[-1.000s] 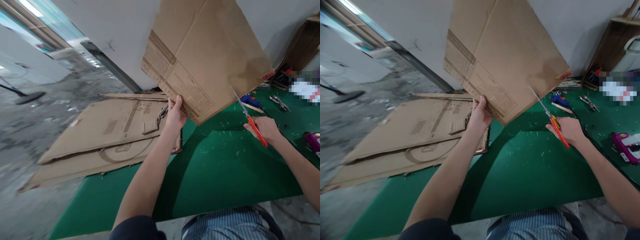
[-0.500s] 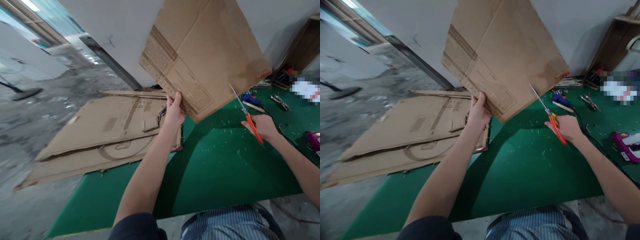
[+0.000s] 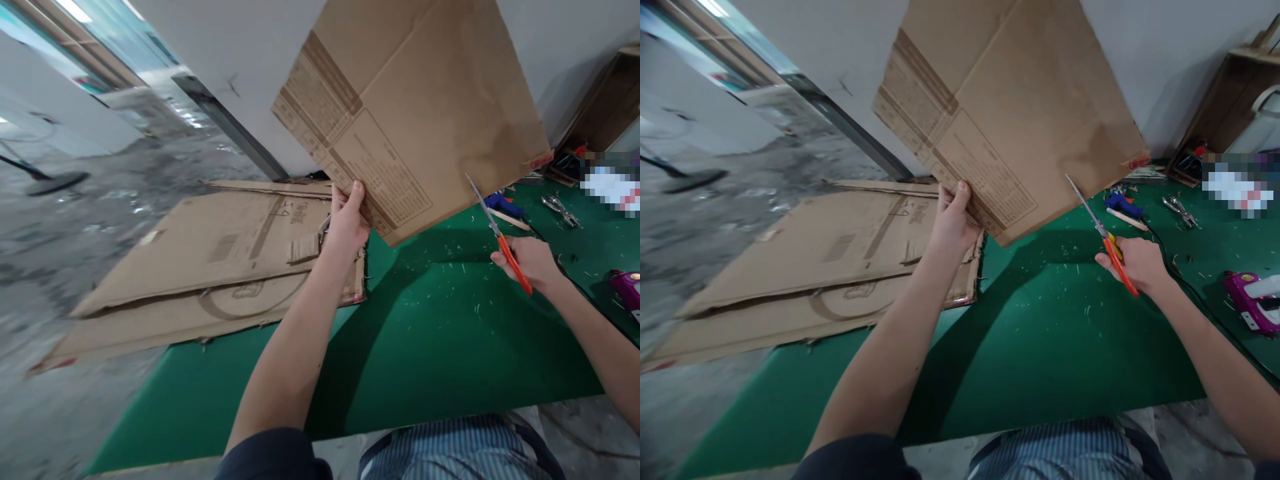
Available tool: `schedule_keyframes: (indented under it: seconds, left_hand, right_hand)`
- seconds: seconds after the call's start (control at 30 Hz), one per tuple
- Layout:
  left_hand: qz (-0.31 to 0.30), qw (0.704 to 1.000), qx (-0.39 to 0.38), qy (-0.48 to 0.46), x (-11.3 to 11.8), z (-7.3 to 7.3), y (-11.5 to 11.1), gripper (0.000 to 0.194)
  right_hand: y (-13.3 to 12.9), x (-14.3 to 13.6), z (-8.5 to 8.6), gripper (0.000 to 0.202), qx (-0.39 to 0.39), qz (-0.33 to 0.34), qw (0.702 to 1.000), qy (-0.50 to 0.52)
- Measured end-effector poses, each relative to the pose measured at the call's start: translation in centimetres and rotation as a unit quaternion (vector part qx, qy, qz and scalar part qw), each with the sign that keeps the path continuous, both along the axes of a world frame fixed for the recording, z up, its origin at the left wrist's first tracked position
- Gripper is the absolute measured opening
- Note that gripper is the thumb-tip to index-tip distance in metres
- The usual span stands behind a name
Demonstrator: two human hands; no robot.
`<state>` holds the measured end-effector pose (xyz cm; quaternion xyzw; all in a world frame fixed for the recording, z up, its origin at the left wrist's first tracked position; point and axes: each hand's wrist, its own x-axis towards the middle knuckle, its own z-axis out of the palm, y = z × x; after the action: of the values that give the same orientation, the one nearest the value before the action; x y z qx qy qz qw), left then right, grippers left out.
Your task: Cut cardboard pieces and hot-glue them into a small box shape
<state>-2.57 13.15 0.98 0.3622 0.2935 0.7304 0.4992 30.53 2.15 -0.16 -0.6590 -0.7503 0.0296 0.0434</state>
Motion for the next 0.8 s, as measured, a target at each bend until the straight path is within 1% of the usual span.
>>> schedule_keyframes:
  seconds: [0.13,0.3,0.37,0.5,0.67,0.8]
  left_hand:
    - [0.010,1.000,0.003,0.006,-0.1,0.3,-0.2,0.050]
    - [0.001,1.000,0.007,0.009,0.2,0.8,-0.6,0.050]
    - [-0.004,1.000,0.014,0.015,0.3,1.1,-0.9,0.050]
    - [-0.007,1.000,0.014,0.020,0.4,1.4,-1.1,0.046]
    - [-0.014,1.000,0.005,0.022,0.4,0.8,-0.9,0.050]
    - [-0.012,1.000,0.003,0.013,0.4,0.4,-0.7,0.048]
  right_hand:
    - [-0.6,-0.1,0.2,0.058,0.004,0.027,0.999,0.026]
    - [-1.1,-0.4,0.7,0.060,0.026,0.062,0.996,0.059]
    - [-1.1,-0.6,0.9,0.061,0.019,0.053,0.997,0.053]
    - [-0.9,-0.9,0.9,0.061,0.010,0.012,1.000,0.021]
    - [-0.5,-1.1,0.4,0.062,0.035,-0.002,0.999,0.008]
    - [-0.3,-1.1,0.0,0.065,0.049,-0.006,0.999,-0.001]
